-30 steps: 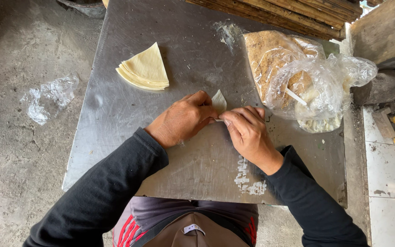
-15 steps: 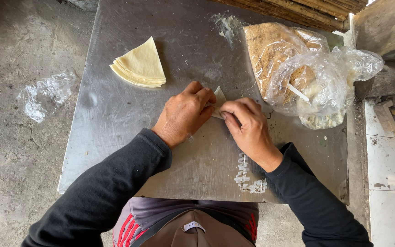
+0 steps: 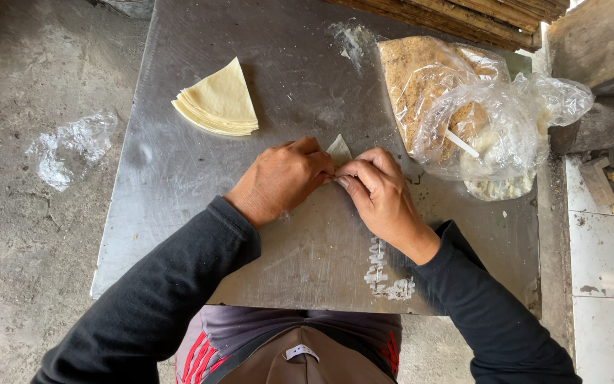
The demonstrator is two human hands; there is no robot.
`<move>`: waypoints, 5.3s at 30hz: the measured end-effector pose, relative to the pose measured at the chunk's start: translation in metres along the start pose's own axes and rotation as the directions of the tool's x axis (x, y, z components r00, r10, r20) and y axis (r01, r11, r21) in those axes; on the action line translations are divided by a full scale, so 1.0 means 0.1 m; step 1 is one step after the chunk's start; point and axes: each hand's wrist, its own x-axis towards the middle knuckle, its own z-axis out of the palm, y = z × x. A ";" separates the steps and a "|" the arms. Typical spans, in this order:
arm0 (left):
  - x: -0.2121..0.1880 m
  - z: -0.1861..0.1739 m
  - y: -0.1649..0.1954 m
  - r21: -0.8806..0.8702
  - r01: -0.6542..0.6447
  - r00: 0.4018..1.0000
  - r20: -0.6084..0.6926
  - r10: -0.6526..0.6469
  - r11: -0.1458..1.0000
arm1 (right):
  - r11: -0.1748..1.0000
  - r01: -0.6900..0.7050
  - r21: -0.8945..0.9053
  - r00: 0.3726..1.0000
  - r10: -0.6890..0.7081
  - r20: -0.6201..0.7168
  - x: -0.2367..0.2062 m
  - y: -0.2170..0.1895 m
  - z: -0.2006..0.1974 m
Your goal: The person folds triangular wrappers, scoops a granular filling from a plastic bag, and places it into each wrapper. The person then folds the wrappers closed and stacks them on the metal table.
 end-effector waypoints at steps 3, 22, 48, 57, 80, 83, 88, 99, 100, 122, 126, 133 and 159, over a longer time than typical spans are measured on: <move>0.03 0.05 0.03 0.004 0.094 0.996 -0.002 -0.094 0.996 | 1.000 -0.025 -0.003 0.999 0.025 0.049 0.03 0.00 -0.05; 0.12 -0.02 0.04 -0.103 0.248 0.968 0.067 -0.242 0.963 | 0.955 0.130 -0.265 0.992 -0.122 0.045 0.06 0.00 -0.08; 0.12 -0.03 0.03 -0.174 0.311 0.949 0.002 -0.315 0.934 | 0.910 0.187 -0.371 0.982 -0.163 0.095 0.22 0.01 -0.08; 0.12 0.09 0.00 -0.151 0.303 0.945 -0.080 -0.317 0.941 | 0.896 0.190 -0.402 0.981 -0.188 0.044 0.19 -0.05 -0.12; 0.08 -0.49 -0.28 -0.108 0.166 0.708 -0.679 -0.194 0.980 | 0.894 -0.029 -0.446 0.977 0.121 0.178 0.63 0.09 -0.06; 0.06 -0.55 -0.40 -0.090 0.230 0.682 -0.696 -0.227 0.969 | 0.897 0.006 -0.442 0.982 0.079 0.174 0.41 -0.01 -0.19; -0.02 -0.69 -0.70 0.140 0.381 0.692 -0.699 -0.182 0.914 | 0.832 0.102 -0.545 0.988 -0.022 0.152 0.31 0.01 -0.10; -0.31 -1.07 -0.84 0.246 0.625 0.778 -0.278 -0.563 0.741 | 0.938 -0.075 -0.339 0.997 0.063 -0.044 0.79 0.21 0.04; -0.30 -1.07 -0.84 0.252 0.640 0.769 -0.222 -0.600 0.726 | 0.941 -0.079 -0.329 0.996 0.065 -0.056 0.82 0.18 0.04; -0.31 -0.87 -1.07 0.265 0.363 0.907 -0.321 -0.273 0.893 | 0.276 -0.910 0.310 0.075 0.844 -0.531 -3.22 0.45 -1.18; -0.24 -0.83 -0.90 0.175 0.412 0.885 -0.310 -0.347 0.894 | 0.333 -0.943 0.026 0.301 0.881 -0.364 -3.17 0.84 -0.79; -0.04 -0.59 -0.46 -0.611 0.104 0.890 -0.294 -0.347 0.785 | -0.013 -0.958 -0.285 0.134 0.862 -0.489 -2.76 1.03 -0.85; 0.06 -0.60 -0.18 -0.677 0.532 0.841 0.350 -0.413 0.509 | 0.994 0.092 0.056 0.996 -0.092 0.003 0.41 -0.36 -0.12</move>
